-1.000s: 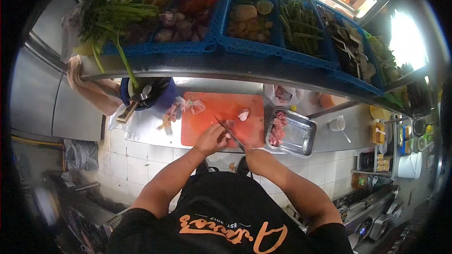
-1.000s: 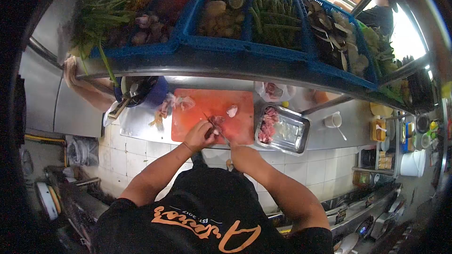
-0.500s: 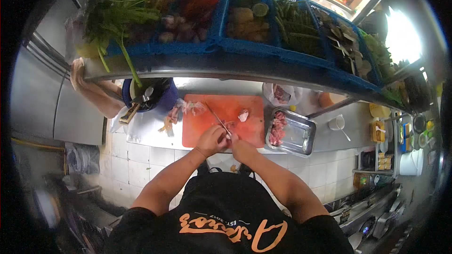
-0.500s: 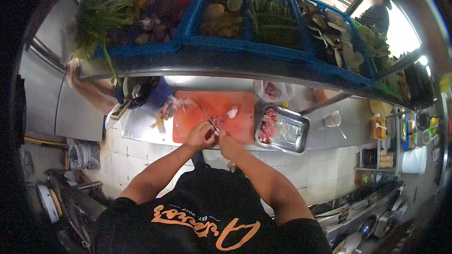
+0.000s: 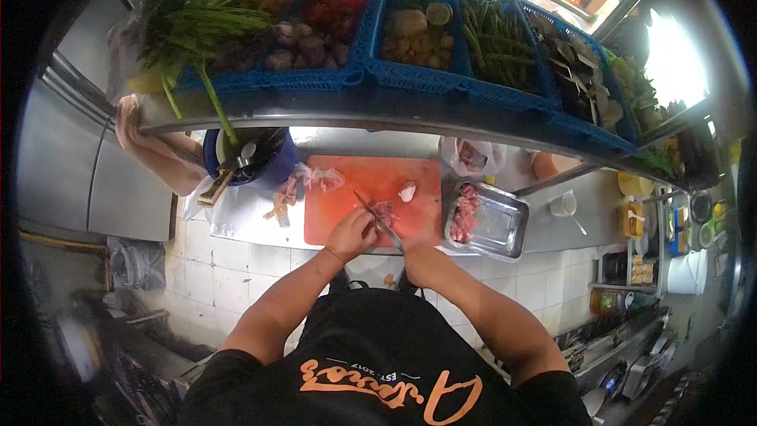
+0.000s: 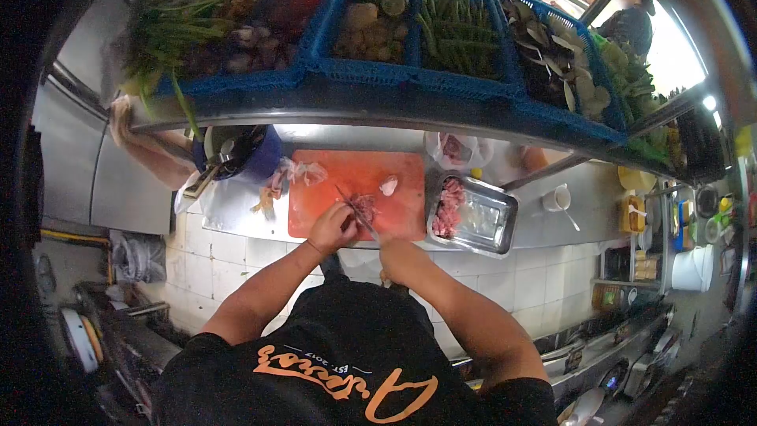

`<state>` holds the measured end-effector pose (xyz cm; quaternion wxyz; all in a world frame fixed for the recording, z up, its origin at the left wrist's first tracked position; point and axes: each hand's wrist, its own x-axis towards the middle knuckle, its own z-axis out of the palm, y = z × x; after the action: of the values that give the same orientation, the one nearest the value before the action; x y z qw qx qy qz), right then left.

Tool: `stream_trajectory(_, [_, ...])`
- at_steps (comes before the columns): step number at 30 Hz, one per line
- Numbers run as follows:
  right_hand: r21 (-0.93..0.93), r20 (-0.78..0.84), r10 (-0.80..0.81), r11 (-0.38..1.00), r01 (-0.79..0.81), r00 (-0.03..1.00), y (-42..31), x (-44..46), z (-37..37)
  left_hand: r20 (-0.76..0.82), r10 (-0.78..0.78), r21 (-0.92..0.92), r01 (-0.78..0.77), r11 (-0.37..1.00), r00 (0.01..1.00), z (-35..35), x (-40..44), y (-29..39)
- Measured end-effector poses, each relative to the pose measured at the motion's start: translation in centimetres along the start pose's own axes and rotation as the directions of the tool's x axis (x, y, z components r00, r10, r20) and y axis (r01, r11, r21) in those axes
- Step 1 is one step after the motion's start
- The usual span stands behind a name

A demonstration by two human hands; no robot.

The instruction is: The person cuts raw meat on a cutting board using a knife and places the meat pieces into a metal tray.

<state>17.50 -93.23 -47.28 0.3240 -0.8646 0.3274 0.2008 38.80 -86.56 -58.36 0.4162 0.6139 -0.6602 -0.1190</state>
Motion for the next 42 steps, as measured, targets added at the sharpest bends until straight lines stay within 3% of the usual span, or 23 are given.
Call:
stream_trajectory(10, [0.004, -0.056, 0.030, 1.000, -0.030, 0.998, -0.6, 3.1, 1.8, 0.053, -0.016, -0.004, 0.016, 1.000, 0.998, 0.0, 0.2, -0.3])
stream_trajectory(16, [0.041, -0.205, 0.035, 0.999, -0.027, 0.978, -0.5, 7.6, 4.8, 0.002, 0.021, -0.054, -0.021, 0.998, 1.000, 0.2, 0.5, -0.7])
stream_trajectory(19, [0.127, -0.279, -0.100, 0.982, 0.140, 0.955, 1.3, 8.1, 5.0, 0.036, -0.017, -0.036, 0.019, 0.999, 0.999, 0.3, 0.2, -0.5])
stream_trajectory(22, [-0.025, -0.370, -0.184, 0.982, 0.189, 0.910, 3.7, 7.8, 5.4, 0.063, -0.074, -0.012, 0.075, 0.997, 0.995, 0.2, 0.3, -0.9])
stream_trajectory(24, [0.061, -0.470, 0.018, 0.998, 0.012, 0.882, 2.3, 3.7, 2.4, -0.006, -0.080, -0.023, 0.080, 0.997, 0.997, -0.1, 0.4, 0.0])
stream_trajectory(27, [0.175, -0.474, 0.210, 0.974, -0.143, 0.855, 3.2, 1.7, 1.8, -0.006, -0.061, 0.282, 0.061, 0.958, 0.998, 0.5, 2.7, 2.2])
stream_trajectory(30, [0.083, -0.627, 0.127, 0.992, -0.096, 0.768, 5.4, 3.7, 4.6, 0.141, -0.004, 0.365, -0.048, 0.930, 0.990, 1.9, 3.1, 2.3])
stream_trajectory(32, [0.088, -0.661, 0.138, 0.990, -0.107, 0.737, 6.2, 4.5, 5.8, 0.144, -0.008, 0.373, -0.047, 0.927, 0.990, 3.0, 3.0, 1.8])
stream_trajectory(34, [0.227, -0.574, 0.289, 0.955, -0.190, 0.766, 3.3, 3.1, 2.6, 0.166, -0.022, 0.366, -0.041, 0.930, 0.986, 3.8, 3.1, 1.2])
stream_trajectory(37, [0.089, -0.794, 0.038, 0.994, 0.055, 0.606, 1.9, 0.7, 1.6, 0.190, -0.025, 0.336, -0.041, 0.941, 0.981, 4.7, 3.4, 0.2])
stream_trajectory(39, [0.271, -0.705, 0.017, 0.930, 0.248, 0.709, 3.0, 0.6, 4.3, 0.145, 0.013, 0.315, -0.058, 0.947, 0.989, 5.5, 3.4, -0.4])
stream_trajectory(40, [0.502, -0.476, 0.084, 0.844, 0.191, 0.876, 3.5, -0.2, 5.6, 0.131, 0.026, 0.297, -0.064, 0.953, 0.991, 5.7, 3.4, -0.6])
stream_trajectory(41, [0.690, -0.204, 0.092, 0.720, 0.076, 0.975, 3.4, -1.4, 6.4, 0.117, 0.037, 0.282, -0.069, 0.957, 0.992, 5.7, 3.5, -0.6])
stream_trajectory(42, [0.872, 0.018, 0.073, 0.487, -0.051, 0.997, 4.7, -0.5, 9.6, 0.102, 0.048, 0.268, -0.074, 0.961, 0.994, 5.6, 3.6, -0.4])
